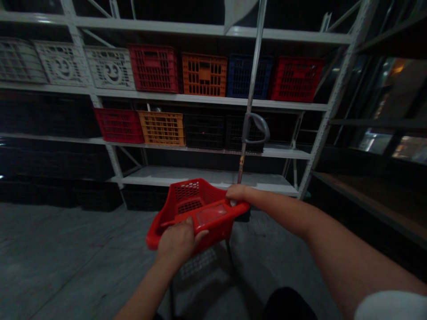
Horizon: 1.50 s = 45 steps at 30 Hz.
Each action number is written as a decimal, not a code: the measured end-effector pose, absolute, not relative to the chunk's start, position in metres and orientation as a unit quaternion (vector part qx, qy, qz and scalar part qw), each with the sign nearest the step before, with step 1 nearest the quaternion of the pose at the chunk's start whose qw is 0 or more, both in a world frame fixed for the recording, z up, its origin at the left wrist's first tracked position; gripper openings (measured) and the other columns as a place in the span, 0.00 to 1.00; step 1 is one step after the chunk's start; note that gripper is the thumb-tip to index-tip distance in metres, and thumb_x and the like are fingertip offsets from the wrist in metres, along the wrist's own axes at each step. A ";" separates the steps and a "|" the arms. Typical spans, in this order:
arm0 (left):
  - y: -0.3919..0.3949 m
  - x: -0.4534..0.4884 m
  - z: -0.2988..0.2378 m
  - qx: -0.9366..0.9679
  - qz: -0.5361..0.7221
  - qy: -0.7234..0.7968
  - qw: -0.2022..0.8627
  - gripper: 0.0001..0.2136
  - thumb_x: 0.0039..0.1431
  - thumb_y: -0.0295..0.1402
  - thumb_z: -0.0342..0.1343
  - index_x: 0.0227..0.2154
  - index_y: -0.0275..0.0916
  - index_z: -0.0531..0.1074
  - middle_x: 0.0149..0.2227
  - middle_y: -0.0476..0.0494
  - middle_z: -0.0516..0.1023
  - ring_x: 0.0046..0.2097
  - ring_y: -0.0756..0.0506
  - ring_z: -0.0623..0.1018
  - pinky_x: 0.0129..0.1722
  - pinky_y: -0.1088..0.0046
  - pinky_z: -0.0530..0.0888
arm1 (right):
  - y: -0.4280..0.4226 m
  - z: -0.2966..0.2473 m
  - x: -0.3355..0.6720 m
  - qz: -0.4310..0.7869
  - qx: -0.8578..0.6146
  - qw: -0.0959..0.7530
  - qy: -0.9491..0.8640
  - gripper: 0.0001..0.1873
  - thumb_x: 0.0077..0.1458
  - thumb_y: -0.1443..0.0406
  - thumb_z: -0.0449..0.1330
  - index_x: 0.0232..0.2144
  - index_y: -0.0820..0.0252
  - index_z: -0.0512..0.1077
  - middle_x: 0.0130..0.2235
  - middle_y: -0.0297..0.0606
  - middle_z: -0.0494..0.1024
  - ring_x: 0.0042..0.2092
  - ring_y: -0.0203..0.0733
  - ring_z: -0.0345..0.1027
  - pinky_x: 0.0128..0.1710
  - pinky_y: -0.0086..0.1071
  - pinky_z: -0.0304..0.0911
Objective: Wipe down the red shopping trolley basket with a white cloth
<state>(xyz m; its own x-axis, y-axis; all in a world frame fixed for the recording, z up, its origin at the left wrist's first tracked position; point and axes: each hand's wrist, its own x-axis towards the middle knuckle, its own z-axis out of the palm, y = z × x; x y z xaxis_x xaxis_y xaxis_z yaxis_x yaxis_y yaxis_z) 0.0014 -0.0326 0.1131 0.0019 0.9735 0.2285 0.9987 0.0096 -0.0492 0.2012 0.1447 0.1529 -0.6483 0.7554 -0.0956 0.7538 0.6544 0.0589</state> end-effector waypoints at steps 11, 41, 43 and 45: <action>-0.026 -0.007 0.114 -0.698 -0.066 -0.707 0.093 0.26 0.55 0.52 0.34 0.37 0.34 0.65 0.31 0.34 0.74 0.35 0.38 0.75 0.33 0.64 0.68 | 0.135 0.170 0.253 -0.028 0.418 0.033 0.907 0.12 0.40 0.75 0.55 0.27 0.61 0.75 0.26 0.33 0.75 0.28 0.35 0.65 0.27 0.24 0.53; 0.004 -0.026 0.112 -0.725 -0.030 -0.671 0.153 0.31 0.51 0.56 0.32 0.42 0.35 0.65 0.34 0.35 0.75 0.38 0.37 0.75 0.35 0.65 0.67 | 0.117 0.035 0.239 -0.278 0.612 -0.572 0.470 0.20 0.52 0.67 0.40 0.46 0.68 0.60 0.41 0.48 0.71 0.38 0.39 0.68 0.30 0.25 0.62; 0.005 -0.038 0.112 -0.727 -0.032 -0.668 0.155 0.32 0.51 0.56 0.32 0.43 0.35 0.64 0.36 0.34 0.75 0.38 0.37 0.74 0.34 0.65 0.67 | 0.098 0.030 0.230 -0.271 0.607 -0.576 0.476 0.19 0.53 0.65 0.40 0.45 0.67 0.60 0.40 0.47 0.71 0.37 0.39 0.68 0.29 0.25 0.61; 0.008 -0.049 0.112 -0.730 -0.034 -0.667 0.147 0.31 0.52 0.56 0.32 0.44 0.36 0.63 0.37 0.35 0.75 0.39 0.38 0.74 0.35 0.66 0.66 | 0.076 0.024 0.218 -0.262 0.600 -0.583 0.480 0.18 0.54 0.63 0.41 0.43 0.65 0.61 0.39 0.46 0.72 0.36 0.38 0.68 0.28 0.24 0.61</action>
